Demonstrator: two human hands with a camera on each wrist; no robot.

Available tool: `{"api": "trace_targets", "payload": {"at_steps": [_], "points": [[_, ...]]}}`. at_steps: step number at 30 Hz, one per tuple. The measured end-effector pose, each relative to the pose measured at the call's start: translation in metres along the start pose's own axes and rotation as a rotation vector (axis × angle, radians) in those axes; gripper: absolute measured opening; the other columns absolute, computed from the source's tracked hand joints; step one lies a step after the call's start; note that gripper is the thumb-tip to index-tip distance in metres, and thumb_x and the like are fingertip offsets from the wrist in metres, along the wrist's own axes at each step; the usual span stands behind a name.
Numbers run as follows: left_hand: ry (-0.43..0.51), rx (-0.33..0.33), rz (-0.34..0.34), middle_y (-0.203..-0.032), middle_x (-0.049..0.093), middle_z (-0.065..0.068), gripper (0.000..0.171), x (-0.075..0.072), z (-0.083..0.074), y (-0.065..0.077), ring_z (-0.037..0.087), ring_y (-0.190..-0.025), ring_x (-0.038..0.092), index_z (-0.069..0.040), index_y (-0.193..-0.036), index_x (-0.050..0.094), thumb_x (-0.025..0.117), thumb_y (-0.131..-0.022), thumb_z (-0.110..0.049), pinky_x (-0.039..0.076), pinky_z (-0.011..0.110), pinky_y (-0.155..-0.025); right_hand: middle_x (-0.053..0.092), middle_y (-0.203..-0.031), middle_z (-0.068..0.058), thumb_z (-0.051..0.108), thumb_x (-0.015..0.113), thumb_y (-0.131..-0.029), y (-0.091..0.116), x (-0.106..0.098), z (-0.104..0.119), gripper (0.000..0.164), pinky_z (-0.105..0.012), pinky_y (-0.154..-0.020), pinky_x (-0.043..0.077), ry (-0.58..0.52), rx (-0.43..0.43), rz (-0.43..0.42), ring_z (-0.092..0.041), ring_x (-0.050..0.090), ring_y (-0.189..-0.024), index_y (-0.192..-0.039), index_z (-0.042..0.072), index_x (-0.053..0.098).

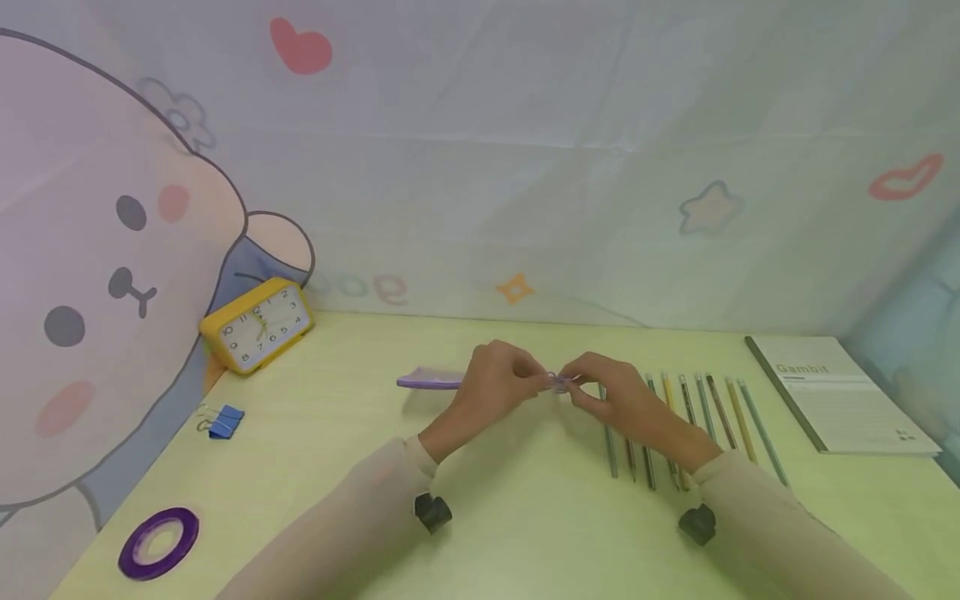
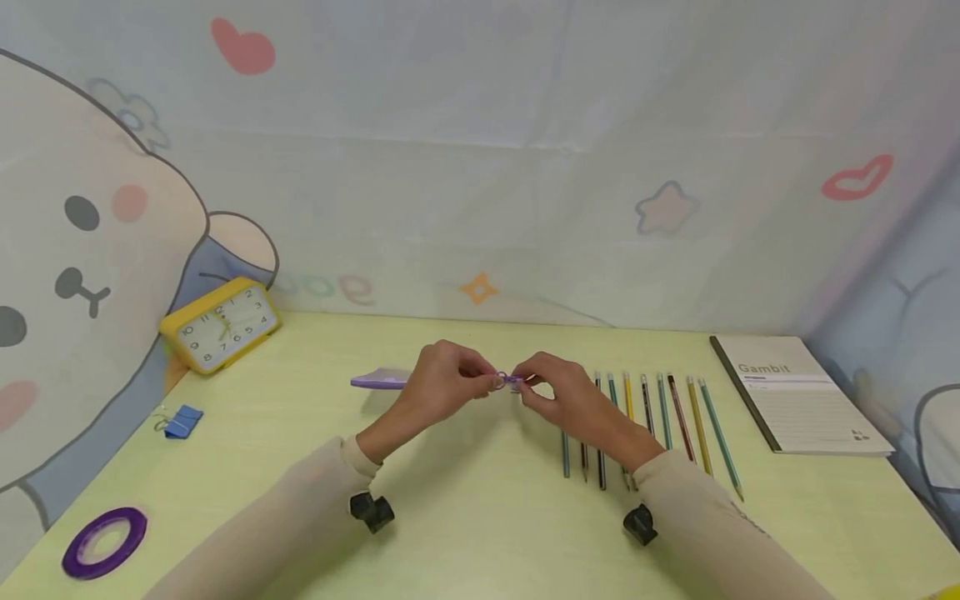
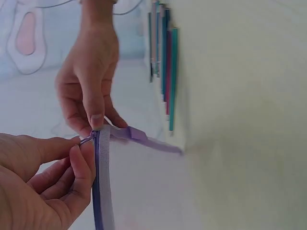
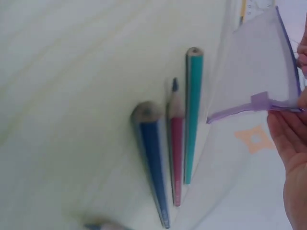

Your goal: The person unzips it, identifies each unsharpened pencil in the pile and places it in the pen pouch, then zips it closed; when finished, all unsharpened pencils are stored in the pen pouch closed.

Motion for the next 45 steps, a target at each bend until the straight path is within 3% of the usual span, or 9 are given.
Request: {"api": "trace_targets", "payload": {"at_steps": [6, 15, 24, 33, 45], "points": [[-0.003, -0.010, -0.028, -0.083, 0.079, 0.004, 0.012, -0.014, -0.008, -0.002, 0.010, -0.061, 0.064, -0.009, -0.087, 0.083, 0.075, -0.090, -0.019, 0.045, 0.021, -0.053, 0.074, -0.107, 0.000, -0.004, 0.071, -0.088, -0.004, -0.004, 0.007, 0.027, -0.030, -0.084, 0.061, -0.025, -0.014, -0.090, -0.017, 0.074, -0.096, -0.111, 0.009, 0.071], [-0.050, 0.001, -0.052, -0.081, 0.078, 0.003, 0.010, -0.022, -0.011, 0.003, 0.007, -0.062, 0.065, -0.009, -0.086, 0.083, 0.078, -0.088, -0.017, 0.050, 0.021, -0.056, 0.076, -0.103, -0.003, -0.007, 0.073, -0.085, -0.005, -0.007, 0.012, 0.030, -0.026, -0.078, 0.061, -0.007, -0.095, -0.111, -0.019, 0.075, -0.091, -0.110, 0.009, 0.074], [-0.108, 0.020, -0.057, -0.083, 0.079, 0.005, 0.009, -0.028, -0.010, 0.008, 0.009, -0.068, 0.069, -0.008, -0.088, 0.082, 0.077, -0.088, -0.014, 0.053, 0.021, -0.061, 0.076, -0.102, -0.003, -0.005, 0.074, -0.085, -0.006, -0.007, 0.015, 0.028, -0.018, -0.079, 0.058, 0.005, -0.109, -0.095, -0.019, 0.076, -0.091, -0.110, 0.008, 0.073], [-0.128, -0.011, -0.064, -0.082, 0.079, 0.004, 0.008, -0.037, -0.004, 0.013, 0.008, -0.067, 0.067, -0.008, -0.087, 0.082, 0.078, -0.087, -0.014, 0.052, 0.021, -0.061, 0.076, -0.100, -0.006, -0.009, 0.074, -0.083, -0.006, -0.006, 0.013, 0.028, -0.015, -0.080, 0.057, 0.001, -0.134, -0.102, -0.021, 0.076, -0.090, -0.107, 0.005, 0.073], [-0.188, -0.052, -0.050, -0.082, 0.079, 0.003, 0.009, -0.065, 0.016, 0.027, 0.009, -0.067, 0.068, -0.009, -0.088, 0.083, 0.076, -0.089, -0.016, 0.055, 0.027, -0.066, 0.074, -0.097, -0.003, -0.011, 0.074, -0.082, 0.002, -0.015, 0.006, 0.030, -0.015, -0.079, 0.057, 0.081, -0.121, -0.109, -0.019, 0.075, -0.085, -0.106, 0.006, 0.073]]}}
Point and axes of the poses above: each hand's wrist, its own y-axis away from the middle knuckle, its own x-axis out of the palm, z = x × y, the point moved 3 cm from there along -y, towards the middle knuckle
